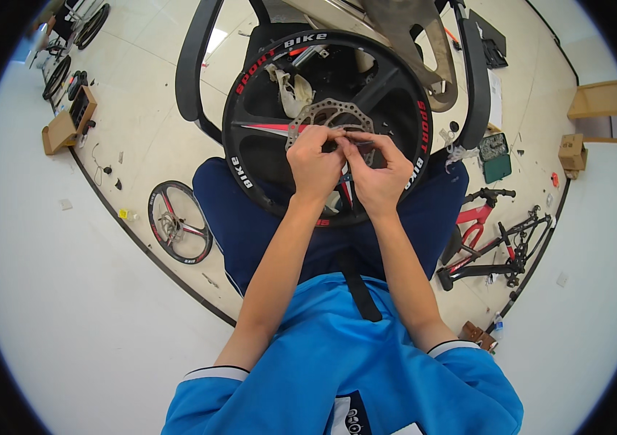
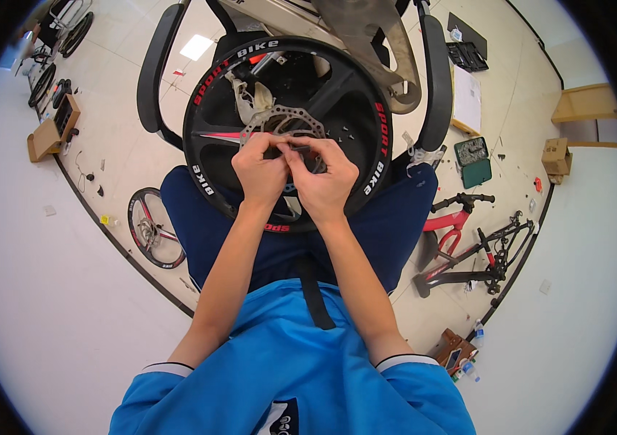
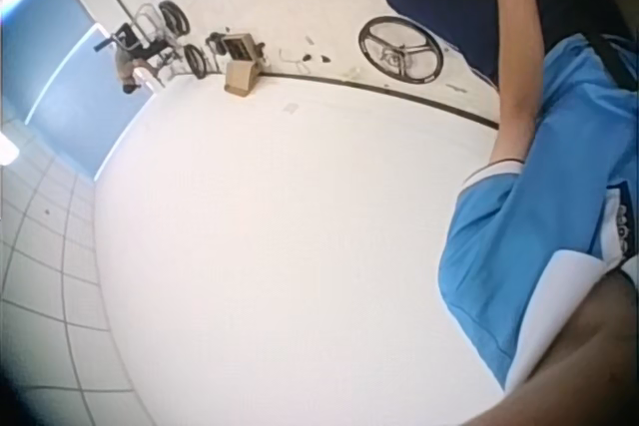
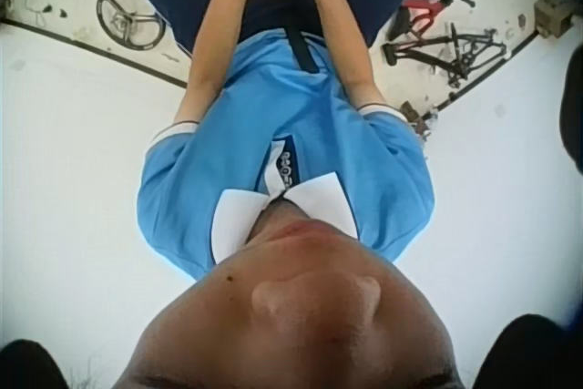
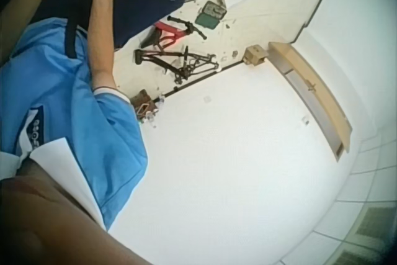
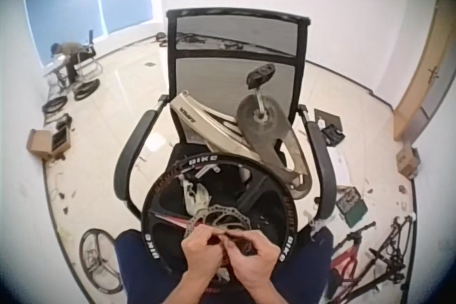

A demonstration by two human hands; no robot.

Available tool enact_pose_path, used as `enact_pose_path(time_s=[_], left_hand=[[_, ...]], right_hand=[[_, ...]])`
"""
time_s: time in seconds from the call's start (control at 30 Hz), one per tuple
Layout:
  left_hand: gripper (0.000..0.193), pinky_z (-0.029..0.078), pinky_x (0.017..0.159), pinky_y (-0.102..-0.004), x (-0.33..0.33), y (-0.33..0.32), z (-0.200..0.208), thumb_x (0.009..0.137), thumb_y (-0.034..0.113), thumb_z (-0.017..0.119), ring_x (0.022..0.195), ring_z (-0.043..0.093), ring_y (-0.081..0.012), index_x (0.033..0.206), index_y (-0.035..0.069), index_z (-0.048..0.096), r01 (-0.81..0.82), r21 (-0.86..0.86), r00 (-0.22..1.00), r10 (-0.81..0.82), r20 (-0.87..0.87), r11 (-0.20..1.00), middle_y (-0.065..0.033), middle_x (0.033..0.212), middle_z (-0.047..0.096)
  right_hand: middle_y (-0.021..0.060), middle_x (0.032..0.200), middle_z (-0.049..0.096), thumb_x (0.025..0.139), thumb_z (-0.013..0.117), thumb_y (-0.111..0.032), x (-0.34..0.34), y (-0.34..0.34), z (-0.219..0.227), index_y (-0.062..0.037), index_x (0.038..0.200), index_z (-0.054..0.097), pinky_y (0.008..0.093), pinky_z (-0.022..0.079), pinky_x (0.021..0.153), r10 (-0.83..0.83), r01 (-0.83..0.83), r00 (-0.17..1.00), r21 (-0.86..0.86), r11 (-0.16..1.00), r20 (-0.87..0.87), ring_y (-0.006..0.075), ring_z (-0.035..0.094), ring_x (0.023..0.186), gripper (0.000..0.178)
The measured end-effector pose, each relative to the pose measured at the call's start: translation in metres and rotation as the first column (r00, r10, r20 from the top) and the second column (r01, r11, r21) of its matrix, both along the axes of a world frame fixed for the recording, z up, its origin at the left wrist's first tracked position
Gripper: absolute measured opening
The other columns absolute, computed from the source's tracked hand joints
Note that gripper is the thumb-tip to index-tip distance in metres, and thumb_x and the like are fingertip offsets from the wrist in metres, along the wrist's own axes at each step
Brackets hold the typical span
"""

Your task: The person installs a disc brake rotor onto a bicycle wheel hub, aligns it, and secures it with bolts. The person then picks up a screwdriver and continues tightening the rotor bolts.

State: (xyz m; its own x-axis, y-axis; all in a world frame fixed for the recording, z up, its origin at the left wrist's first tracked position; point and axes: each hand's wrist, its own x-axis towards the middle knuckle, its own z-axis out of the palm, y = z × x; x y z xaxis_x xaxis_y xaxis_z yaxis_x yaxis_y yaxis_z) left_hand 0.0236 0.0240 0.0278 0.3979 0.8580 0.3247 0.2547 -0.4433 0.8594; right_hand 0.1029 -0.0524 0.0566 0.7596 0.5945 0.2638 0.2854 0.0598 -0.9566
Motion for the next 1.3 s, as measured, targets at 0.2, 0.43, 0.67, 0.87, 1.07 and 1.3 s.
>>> enact_pose_path(time_s=[0.2, 0.43, 0.67, 0.87, 1.07, 1.3], left_hand=[[0.024, 0.057, 0.077, -0.0334, 0.001, 0.001, 0.012, 0.068, -0.004, 0.075, 0.084, 0.072, -0.0282, 0.091, 0.002, 0.074, 0.029, 0.083, 0.998, -0.034, 0.059, 0.996, -0.0110, 0.087, 0.074], [0.016, 0.054, 0.069, -0.0289, -0.004, -0.005, -0.004, 0.074, -0.005, 0.072, 0.074, 0.071, -0.0218, 0.089, 0.000, 0.073, 0.026, 0.026, 0.995, -0.029, 0.099, 0.999, -0.0117, 0.084, 0.073], [0.014, 0.053, 0.068, -0.0308, 0.008, -0.005, 0.002, 0.071, -0.006, 0.072, 0.075, 0.069, -0.0239, 0.082, 0.002, 0.070, -0.028, 0.062, 0.999, 0.025, 0.039, 0.998, -0.0099, 0.080, 0.071], [0.022, 0.055, 0.075, -0.0350, 0.002, -0.002, 0.007, 0.077, -0.001, 0.069, 0.086, 0.071, -0.0282, 0.099, 0.000, 0.072, 0.046, 0.227, 0.998, -0.052, 0.021, 0.973, -0.0129, 0.096, 0.074], [0.021, 0.056, 0.076, -0.0359, -0.002, -0.009, -0.008, 0.075, 0.000, 0.071, 0.086, 0.070, -0.0300, 0.096, 0.002, 0.074, 0.026, 0.123, 0.999, -0.029, 0.023, 0.992, -0.0120, 0.095, 0.074], [0.010, 0.053, 0.065, -0.0334, 0.003, -0.005, -0.015, 0.078, 0.001, 0.070, 0.075, 0.067, -0.0282, 0.088, 0.000, 0.072, -0.020, 0.293, 1.000, 0.013, 0.027, 0.956, -0.0124, 0.083, 0.071]], right_hand=[[0.0074, 0.093, 0.074, 0.072, 0.073, 0.008, 0.004, -0.002, -0.004, -0.0019, 0.098, 0.076, 0.0321, 0.055, 0.077, 0.095, -0.097, 0.970, 0.000, 0.995, 0.222, 0.0234, 0.066, 0.086, 0.029], [0.0094, 0.094, 0.074, 0.073, 0.076, 0.004, -0.001, 0.003, 0.000, -0.0017, 0.100, 0.075, 0.0338, 0.054, 0.079, 0.067, -0.069, 0.970, -0.002, 0.998, 0.232, 0.0249, 0.067, 0.089, 0.027], [0.0115, 0.084, 0.074, 0.075, 0.081, 0.002, -0.003, 0.001, -0.010, 0.0011, 0.093, 0.076, 0.0290, 0.055, 0.069, -0.049, 0.049, 0.999, 0.000, 0.999, 0.018, 0.0218, 0.072, 0.078, 0.019], [0.0074, 0.118, 0.074, 0.090, 0.069, -0.009, 0.003, -0.007, 0.000, -0.0051, 0.114, 0.075, 0.0410, 0.037, 0.106, 0.160, -0.124, 0.958, -0.161, 0.979, 0.237, 0.0333, 0.061, 0.124, 0.025], [0.0136, 0.125, 0.070, 0.086, 0.072, -0.004, -0.006, -0.004, -0.006, -0.0048, 0.117, 0.074, 0.0380, 0.045, 0.099, 0.093, -0.063, 0.949, -0.108, 0.992, 0.302, 0.0322, 0.061, 0.123, 0.031], [0.0121, 0.106, 0.076, 0.085, 0.074, -0.005, -0.006, -0.001, -0.013, -0.0004, 0.109, 0.075, 0.0353, 0.048, 0.097, 0.043, -0.033, 0.960, -0.040, 0.999, 0.277, 0.0273, 0.070, 0.106, 0.024]])
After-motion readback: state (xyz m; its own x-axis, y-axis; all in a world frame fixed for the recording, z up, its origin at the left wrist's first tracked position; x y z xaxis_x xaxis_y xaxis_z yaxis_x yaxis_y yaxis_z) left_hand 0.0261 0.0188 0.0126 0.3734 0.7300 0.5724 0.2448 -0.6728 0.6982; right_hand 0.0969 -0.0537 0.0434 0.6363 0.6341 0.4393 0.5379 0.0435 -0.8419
